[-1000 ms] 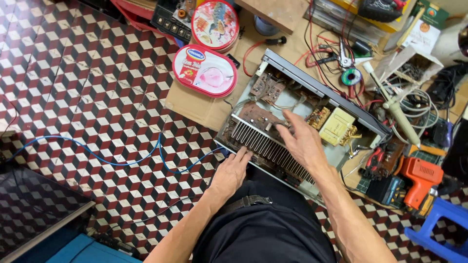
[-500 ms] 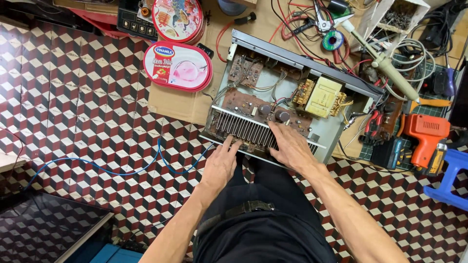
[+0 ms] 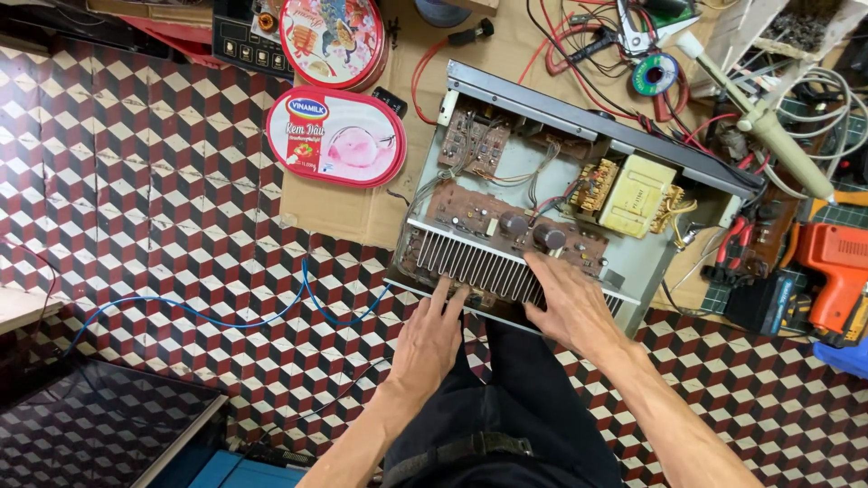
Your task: Repairing an audio amplifier by inspecting and reassembling internal circuit components.
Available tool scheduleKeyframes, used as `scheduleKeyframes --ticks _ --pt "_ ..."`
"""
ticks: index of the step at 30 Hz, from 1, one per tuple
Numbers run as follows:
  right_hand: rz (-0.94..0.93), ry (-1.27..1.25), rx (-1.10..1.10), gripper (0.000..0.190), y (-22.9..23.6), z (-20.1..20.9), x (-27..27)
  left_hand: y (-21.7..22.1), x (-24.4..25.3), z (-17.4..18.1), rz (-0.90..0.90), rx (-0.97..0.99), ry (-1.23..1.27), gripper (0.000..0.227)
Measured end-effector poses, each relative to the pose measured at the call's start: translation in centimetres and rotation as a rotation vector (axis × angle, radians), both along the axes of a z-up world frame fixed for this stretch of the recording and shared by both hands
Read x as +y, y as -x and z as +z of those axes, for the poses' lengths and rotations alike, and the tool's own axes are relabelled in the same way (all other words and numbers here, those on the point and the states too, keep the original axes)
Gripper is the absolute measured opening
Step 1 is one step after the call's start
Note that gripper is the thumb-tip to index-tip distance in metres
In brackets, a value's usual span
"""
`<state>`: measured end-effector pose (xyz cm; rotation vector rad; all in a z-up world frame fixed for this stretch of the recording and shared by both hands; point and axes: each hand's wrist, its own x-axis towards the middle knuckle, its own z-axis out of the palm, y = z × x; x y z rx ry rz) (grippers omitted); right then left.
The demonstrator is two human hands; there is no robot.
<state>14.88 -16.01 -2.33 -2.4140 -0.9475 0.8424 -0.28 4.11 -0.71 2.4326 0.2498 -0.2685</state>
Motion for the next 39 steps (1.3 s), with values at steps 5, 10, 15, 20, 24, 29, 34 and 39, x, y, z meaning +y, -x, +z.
scheduleKeyframes --ticks 5,10,15,20,24,29,34,39 --pt "-0.005 -0.006 -0.012 0.078 0.1 -0.6 -0.1 -0.1 0.1 -0.7 0.013 0.075 0.029 0.057" --pt "0.024 0.025 0.004 0.080 0.0 -1.0 -0.4 -0.1 0.4 -0.3 0.015 0.062 0.062 0.057" --pt "0.005 0.058 0.044 0.083 0.0 -1.3 -0.2 -0.1 0.5 -0.3 0.004 0.025 0.031 0.059" --pt "0.012 0.084 0.028 0.084 0.3 -0.9 0.1 0.4 0.3 -0.5 -0.005 0.053 0.000 0.059" --pt "0.016 0.110 0.008 0.086 0.5 -0.2 0.4 1.1 0.1 -1.2 -0.004 -0.002 -0.021 0.061" --pt "0.011 0.115 -0.003 0.085 0.7 0.5 1.1 1.4 0.0 -1.1 0.013 -0.018 -0.028 0.064" --pt "-0.017 0.095 0.011 0.081 0.6 0.9 1.5 1.5 -0.1 -1.4 0.022 -0.017 -0.015 0.064" --pt "-0.025 0.086 0.025 0.080 0.6 0.8 1.5 1.7 -0.1 -1.6 0.012 -0.012 -0.022 0.064"
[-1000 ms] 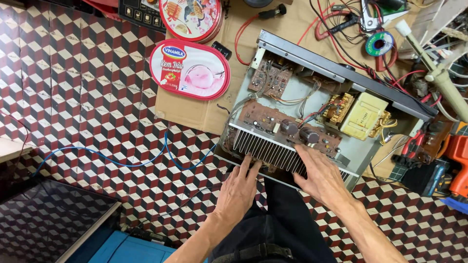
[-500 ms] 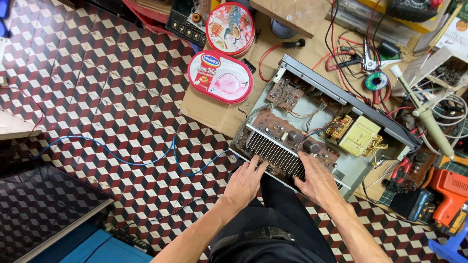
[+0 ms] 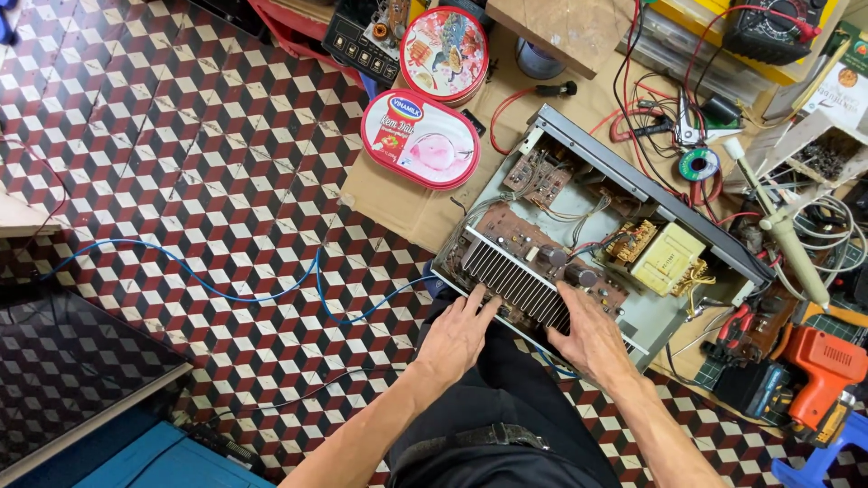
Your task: Repairing an audio amplifier by inspecting and reassembling internal circuit components.
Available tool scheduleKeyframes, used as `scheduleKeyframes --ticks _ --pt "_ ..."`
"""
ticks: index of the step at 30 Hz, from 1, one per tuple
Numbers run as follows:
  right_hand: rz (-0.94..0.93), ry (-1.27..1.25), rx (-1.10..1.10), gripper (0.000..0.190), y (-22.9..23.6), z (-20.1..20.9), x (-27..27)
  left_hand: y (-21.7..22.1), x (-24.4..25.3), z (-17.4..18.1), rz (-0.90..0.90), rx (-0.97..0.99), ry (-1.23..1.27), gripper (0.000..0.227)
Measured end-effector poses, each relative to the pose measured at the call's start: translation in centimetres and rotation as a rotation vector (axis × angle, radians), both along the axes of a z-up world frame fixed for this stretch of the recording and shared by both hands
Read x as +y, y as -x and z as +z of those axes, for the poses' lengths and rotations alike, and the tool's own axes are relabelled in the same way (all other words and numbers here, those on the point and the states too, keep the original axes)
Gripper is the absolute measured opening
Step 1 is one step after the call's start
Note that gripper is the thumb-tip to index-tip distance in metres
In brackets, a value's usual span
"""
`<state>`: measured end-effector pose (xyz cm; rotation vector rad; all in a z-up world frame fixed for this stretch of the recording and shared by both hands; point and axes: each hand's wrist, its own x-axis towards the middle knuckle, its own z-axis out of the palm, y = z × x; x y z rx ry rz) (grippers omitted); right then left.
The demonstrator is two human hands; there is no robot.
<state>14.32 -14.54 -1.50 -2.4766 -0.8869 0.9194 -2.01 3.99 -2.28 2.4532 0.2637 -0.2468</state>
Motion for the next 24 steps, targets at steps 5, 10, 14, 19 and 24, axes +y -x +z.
scheduleKeyframes --ticks 5,10,14,19,24 --pt "0.017 0.008 -0.027 0.083 0.0 -0.8 -0.6 -0.4 0.1 0.3 -0.017 0.036 -0.017 0.065" --pt "0.060 0.034 -0.020 0.085 0.1 -2.5 -1.7 -0.5 0.1 0.4 -0.031 0.069 -0.017 0.065" --pt "0.062 0.053 -0.022 0.087 0.2 -2.3 -1.3 -0.3 0.1 -0.1 -0.042 0.056 -0.040 0.066" --pt "0.032 0.036 0.005 0.085 -0.1 -1.2 -0.7 -0.5 0.5 0.4 -0.063 0.067 -0.028 0.069" --pt "0.048 -0.079 -0.027 0.079 0.0 0.0 -0.7 -0.1 0.4 0.1 -0.107 0.004 -0.098 0.068"
